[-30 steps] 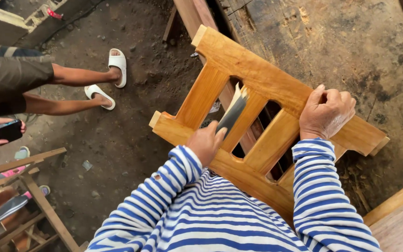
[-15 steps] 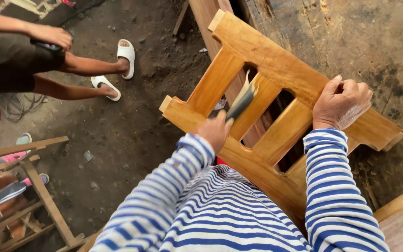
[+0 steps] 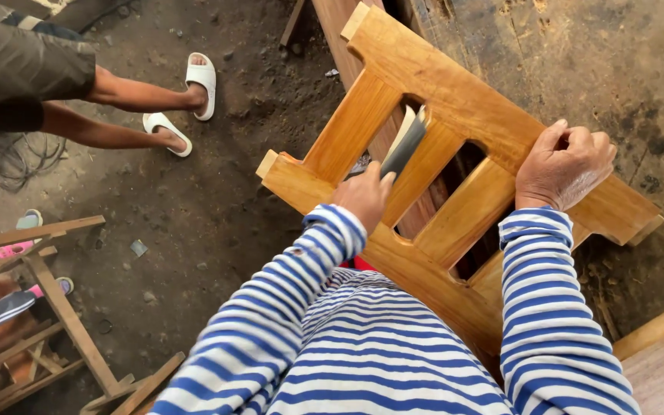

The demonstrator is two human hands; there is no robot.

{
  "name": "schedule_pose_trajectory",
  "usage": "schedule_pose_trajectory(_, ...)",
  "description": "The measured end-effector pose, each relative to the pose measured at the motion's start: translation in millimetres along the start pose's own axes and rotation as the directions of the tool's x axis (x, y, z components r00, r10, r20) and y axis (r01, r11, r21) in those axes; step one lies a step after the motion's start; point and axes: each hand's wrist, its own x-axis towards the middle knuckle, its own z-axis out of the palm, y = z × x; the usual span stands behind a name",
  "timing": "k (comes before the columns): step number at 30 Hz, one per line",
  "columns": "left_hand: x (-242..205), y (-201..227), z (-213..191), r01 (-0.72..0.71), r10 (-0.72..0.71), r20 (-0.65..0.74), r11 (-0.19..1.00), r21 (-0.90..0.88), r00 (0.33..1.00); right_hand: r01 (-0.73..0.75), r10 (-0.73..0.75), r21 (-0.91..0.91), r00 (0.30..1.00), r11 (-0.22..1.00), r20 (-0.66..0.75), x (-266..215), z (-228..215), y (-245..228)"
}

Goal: The person uses a metal scraper to remove material from the surface of a wooden chair back. They hold the chair with one hand and scrape the wood with the other, working on the edges and the slats. The person rotates the chair to access different sides and continues scraping until the end of the clip.

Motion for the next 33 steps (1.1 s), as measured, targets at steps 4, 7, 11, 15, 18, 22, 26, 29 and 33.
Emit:
schedule_pose_trajectory(4,-5,2,-2,0.034,-0.030,0.039,0.993,-0.115,0.999,0.018,-0.018,0.007,1.000,1.000,-0.017,4,1,1)
schedule_pose_trajectory(7,-44,-23,-4,0.085,-0.082,0.108,0.996,-0.030,0.991,-0.018,0.018,-0.008,1.000,1.000,0.018,1,0,-1)
schedule_pose_trajectory(11,-67,-52,-2,0.081,-0.073,0.103,0.993,-0.082,0.992,-0.029,0.029,-0.003,0.999,1.000,0.023,2,-2,-3)
schedule_pose_trajectory(15,-43,-45,4,0.050,-0.042,0.059,0.989,-0.138,0.997,-0.026,0.026,0.002,0.999,1.000,0.027,2,-5,-3)
schedule_pose_trajectory(18,-7,-25,10,0.003,-0.005,-0.015,0.990,-0.142,1.000,-0.004,0.004,0.011,1.000,1.000,0.006,2,-1,-2)
schedule_pose_trajectory(22,5,-30,14,-0.051,0.045,-0.043,0.989,-0.142,0.998,-0.012,0.012,0.025,1.000,1.000,-0.002,3,0,-1)
schedule_pose_trajectory(26,-35,-68,10,0.188,-0.181,0.083,0.978,-0.091,0.980,0.002,-0.001,0.020,1.000,1.000,-0.010,4,-2,-1)
schedule_pose_trajectory(29,-47,-71,12,0.207,-0.202,0.096,0.977,-0.044,0.975,-0.016,0.016,0.001,1.000,1.000,0.006,1,-7,-1)
schedule_pose_trajectory(33,-9,-46,8,0.167,-0.163,0.063,0.985,-0.050,0.985,0.006,-0.006,0.009,1.000,1.000,-0.007,5,-3,-3)
